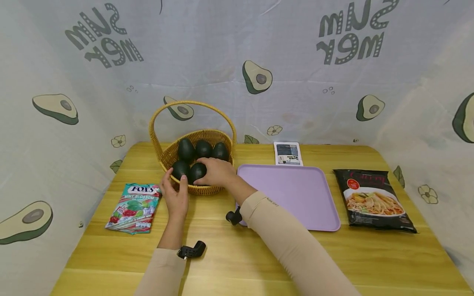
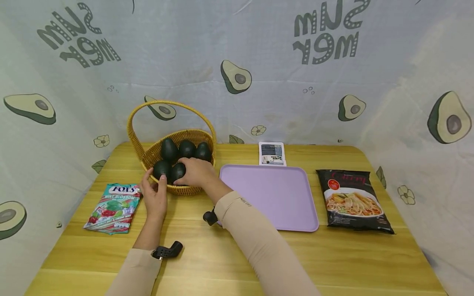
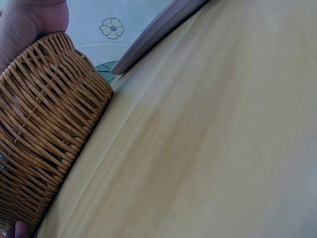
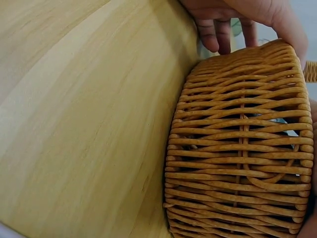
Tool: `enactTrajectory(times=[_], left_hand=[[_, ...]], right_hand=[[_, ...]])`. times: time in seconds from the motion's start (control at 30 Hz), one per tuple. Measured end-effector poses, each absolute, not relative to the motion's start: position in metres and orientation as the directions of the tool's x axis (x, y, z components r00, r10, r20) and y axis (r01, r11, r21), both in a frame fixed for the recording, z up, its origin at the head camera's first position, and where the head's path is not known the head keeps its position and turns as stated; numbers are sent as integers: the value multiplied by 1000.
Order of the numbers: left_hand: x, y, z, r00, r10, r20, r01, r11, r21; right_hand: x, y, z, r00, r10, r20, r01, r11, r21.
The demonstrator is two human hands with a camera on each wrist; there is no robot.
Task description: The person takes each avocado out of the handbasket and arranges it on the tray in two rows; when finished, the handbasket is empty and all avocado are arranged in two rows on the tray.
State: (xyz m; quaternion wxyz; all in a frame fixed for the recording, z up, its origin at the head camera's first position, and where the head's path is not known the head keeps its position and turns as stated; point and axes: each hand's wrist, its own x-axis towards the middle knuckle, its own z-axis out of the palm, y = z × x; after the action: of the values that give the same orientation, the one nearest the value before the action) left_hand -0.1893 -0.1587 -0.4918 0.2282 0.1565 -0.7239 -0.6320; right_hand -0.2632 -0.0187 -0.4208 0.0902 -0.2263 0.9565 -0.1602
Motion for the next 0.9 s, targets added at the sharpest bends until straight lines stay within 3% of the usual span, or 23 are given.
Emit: enactTrajectory(times=[0.37, 0.9], left_hand=[[-192, -166, -503, -853, -496, 159, 90, 161, 983], [-191, -165, -503, -862, -483, 152, 74, 178, 981]], right_hand=[[-263, -19, -422, -883, -463, -71, -417, 847, -330], [-261, -16, -423, -892, -451, -13, -397, 798, -453]])
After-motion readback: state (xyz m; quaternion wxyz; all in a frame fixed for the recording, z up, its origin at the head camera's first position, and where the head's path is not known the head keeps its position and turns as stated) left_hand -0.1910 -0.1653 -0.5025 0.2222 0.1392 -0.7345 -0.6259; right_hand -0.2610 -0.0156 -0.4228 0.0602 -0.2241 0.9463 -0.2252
